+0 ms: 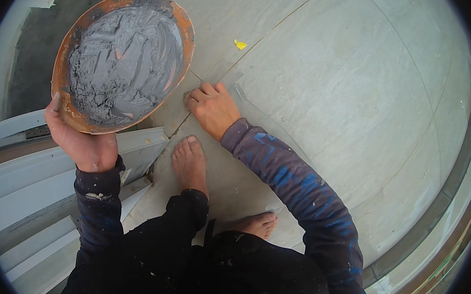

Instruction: The person applies grout along tile edges by hand, then holds a bowl of grout and presses grout into the floor tile joints using a small applicator.

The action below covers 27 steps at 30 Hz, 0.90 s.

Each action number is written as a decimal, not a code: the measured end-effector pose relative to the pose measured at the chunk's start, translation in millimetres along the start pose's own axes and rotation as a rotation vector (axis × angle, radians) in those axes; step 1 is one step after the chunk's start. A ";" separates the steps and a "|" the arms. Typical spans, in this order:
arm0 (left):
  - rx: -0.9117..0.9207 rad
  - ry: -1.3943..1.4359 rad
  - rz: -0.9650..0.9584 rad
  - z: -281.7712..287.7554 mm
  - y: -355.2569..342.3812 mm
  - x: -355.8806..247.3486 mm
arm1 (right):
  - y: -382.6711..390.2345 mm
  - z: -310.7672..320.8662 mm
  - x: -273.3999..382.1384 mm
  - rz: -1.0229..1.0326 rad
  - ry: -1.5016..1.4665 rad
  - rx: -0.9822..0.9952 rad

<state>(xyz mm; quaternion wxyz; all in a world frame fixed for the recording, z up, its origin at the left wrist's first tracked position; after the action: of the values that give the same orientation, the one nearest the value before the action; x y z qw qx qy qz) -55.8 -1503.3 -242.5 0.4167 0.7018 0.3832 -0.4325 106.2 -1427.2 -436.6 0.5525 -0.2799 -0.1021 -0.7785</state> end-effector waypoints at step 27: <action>0.085 -0.064 -0.068 14.5 -17.3 22.7 | -25.8 -4.1 -70.1 0.172 0.085 0.024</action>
<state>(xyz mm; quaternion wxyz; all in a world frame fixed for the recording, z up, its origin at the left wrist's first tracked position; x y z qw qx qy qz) -67.9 -1506.3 -271.9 0.3837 0.6913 0.3746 -0.4843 97.5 -1363.4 -474.5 0.6242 -0.2477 -0.0633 -0.7383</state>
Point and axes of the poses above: each hand's wrist, its own y-axis away from the middle knuckle, its own z-axis out of the back of the hand, x = y × z, the point moved 1 cm from there along -y, towards the middle knuckle, and after that the axes turned 4 degrees about -y, right-handed, at the moved point
